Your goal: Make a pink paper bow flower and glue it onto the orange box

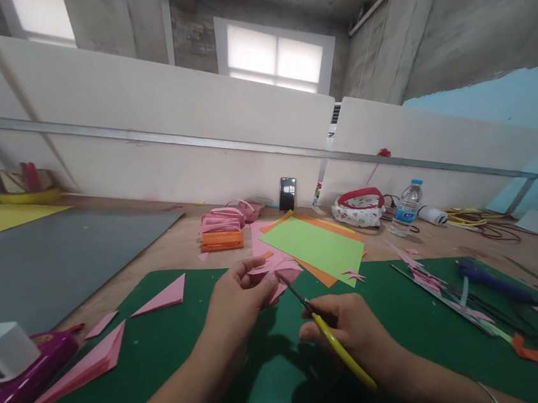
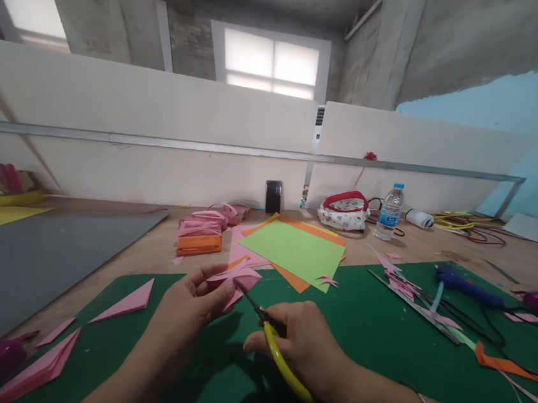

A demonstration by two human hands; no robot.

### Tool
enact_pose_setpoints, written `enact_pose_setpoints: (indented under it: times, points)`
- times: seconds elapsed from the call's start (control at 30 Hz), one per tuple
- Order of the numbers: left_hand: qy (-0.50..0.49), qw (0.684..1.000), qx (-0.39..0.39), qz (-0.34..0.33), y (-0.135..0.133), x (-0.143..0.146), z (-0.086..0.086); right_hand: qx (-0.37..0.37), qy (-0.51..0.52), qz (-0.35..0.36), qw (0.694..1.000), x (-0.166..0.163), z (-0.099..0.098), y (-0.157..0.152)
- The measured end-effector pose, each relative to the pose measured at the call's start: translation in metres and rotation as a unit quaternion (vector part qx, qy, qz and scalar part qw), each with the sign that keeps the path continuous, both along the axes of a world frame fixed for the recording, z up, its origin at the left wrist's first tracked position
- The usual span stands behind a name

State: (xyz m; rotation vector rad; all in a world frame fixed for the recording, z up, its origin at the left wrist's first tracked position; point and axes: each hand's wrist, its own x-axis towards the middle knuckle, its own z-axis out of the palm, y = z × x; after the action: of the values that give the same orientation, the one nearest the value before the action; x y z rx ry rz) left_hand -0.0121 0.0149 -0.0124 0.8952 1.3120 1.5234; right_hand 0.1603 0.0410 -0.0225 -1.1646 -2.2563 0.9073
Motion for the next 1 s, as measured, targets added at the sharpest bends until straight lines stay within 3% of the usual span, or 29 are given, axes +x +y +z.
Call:
enact_pose_setpoints:
  times: [0.47,1.0]
  points:
    - [-0.002,1.000,0.000,0.002,0.002,0.000,-0.002,0.035,-0.050,0.009,0.998,0.001,0.001,0.001]
    - [0.073,0.997,-0.022,0.016,-0.006,0.014,0.006,0.026,-0.021,0.008,0.999,0.000,0.005,-0.002]
